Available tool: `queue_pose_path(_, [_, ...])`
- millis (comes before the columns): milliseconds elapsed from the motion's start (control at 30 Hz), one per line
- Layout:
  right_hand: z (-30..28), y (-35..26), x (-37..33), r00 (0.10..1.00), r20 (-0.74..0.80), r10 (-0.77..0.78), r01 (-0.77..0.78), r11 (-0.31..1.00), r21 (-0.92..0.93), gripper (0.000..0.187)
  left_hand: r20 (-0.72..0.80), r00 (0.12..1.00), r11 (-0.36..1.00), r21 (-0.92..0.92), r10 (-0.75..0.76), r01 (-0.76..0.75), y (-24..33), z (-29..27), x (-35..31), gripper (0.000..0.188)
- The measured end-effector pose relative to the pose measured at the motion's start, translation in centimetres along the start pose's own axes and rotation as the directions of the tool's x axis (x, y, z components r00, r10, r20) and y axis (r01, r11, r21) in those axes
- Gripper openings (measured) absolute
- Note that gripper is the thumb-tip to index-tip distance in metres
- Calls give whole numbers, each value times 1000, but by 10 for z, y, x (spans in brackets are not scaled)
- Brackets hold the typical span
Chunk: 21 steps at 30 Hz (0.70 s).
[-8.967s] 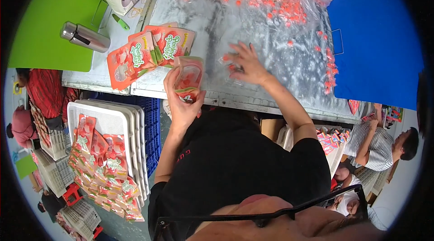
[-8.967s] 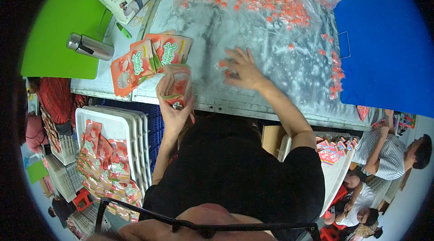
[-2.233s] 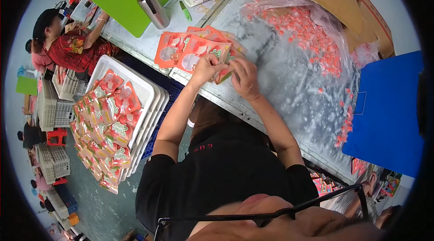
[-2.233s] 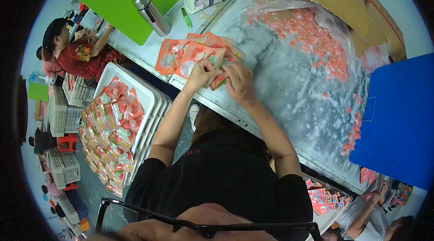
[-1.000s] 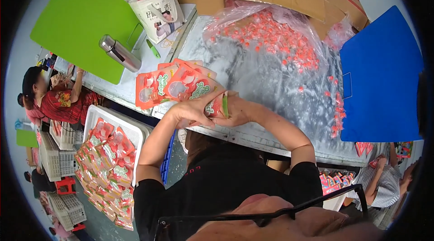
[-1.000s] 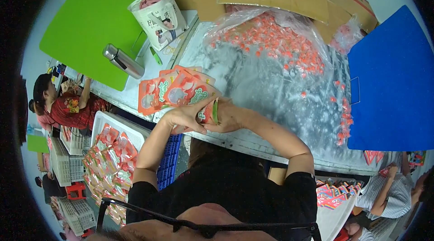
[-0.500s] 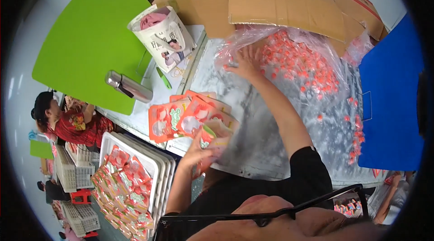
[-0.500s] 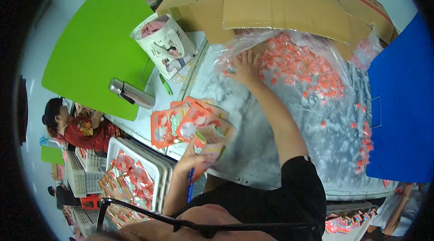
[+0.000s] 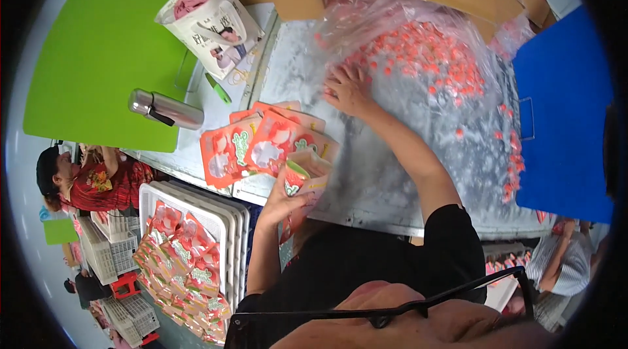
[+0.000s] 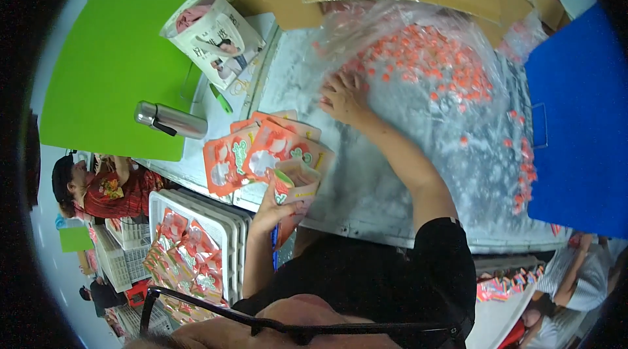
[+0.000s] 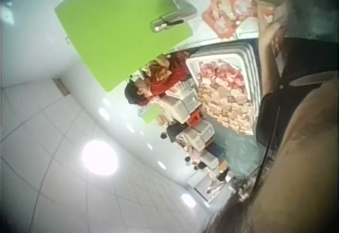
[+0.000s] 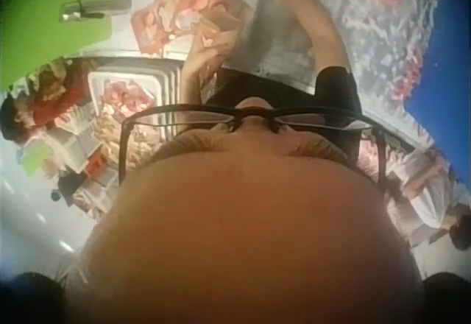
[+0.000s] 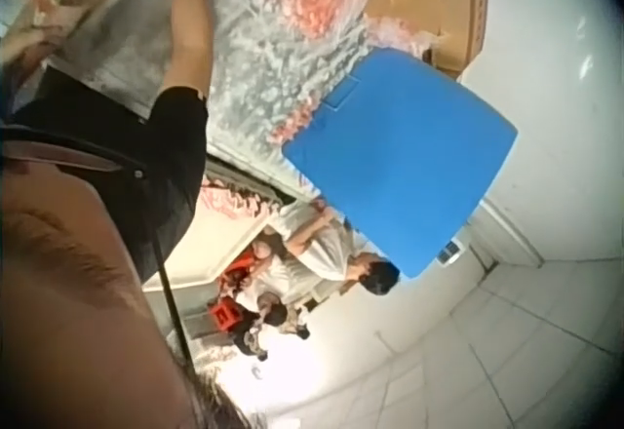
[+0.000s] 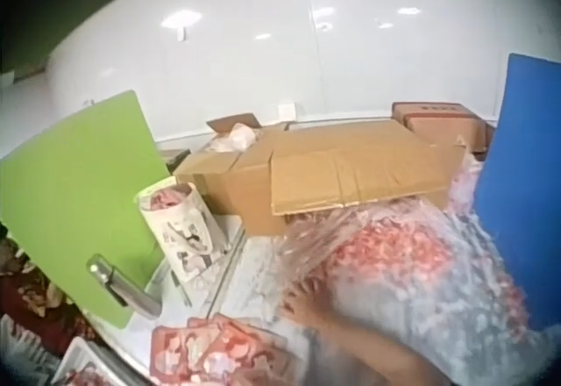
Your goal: Packaging small items into plastic bags at a factory workbench.
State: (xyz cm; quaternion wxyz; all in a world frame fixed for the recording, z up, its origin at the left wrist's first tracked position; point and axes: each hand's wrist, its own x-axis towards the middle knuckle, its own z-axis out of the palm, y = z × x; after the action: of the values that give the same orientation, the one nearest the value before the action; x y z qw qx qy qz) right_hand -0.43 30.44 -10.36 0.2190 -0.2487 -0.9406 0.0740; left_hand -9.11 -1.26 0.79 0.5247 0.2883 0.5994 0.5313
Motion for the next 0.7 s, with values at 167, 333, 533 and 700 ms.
queue_pose_path(167, [-48,-2,-90,999,27,47,-44,995,-93,51,75,997,997,-67,33,-28,-11,1,-14,91])
queue_pose_path(333, [-93,-12,-164,990,77,117,-114,993,-33,59,125,987,985,-149,104,-85,-15,10,-33,84])
queue_pose_path(533, [-112,4,-221,800,26,600,-306,371,877,58,96,986,982,-145,137,-122,-15,16,-55,83])
queue_pose_path(700, [-117,-5,-243,867,-40,497,-359,677,642,43,51,992,992,-66,114,-110,-24,12,-62,87])
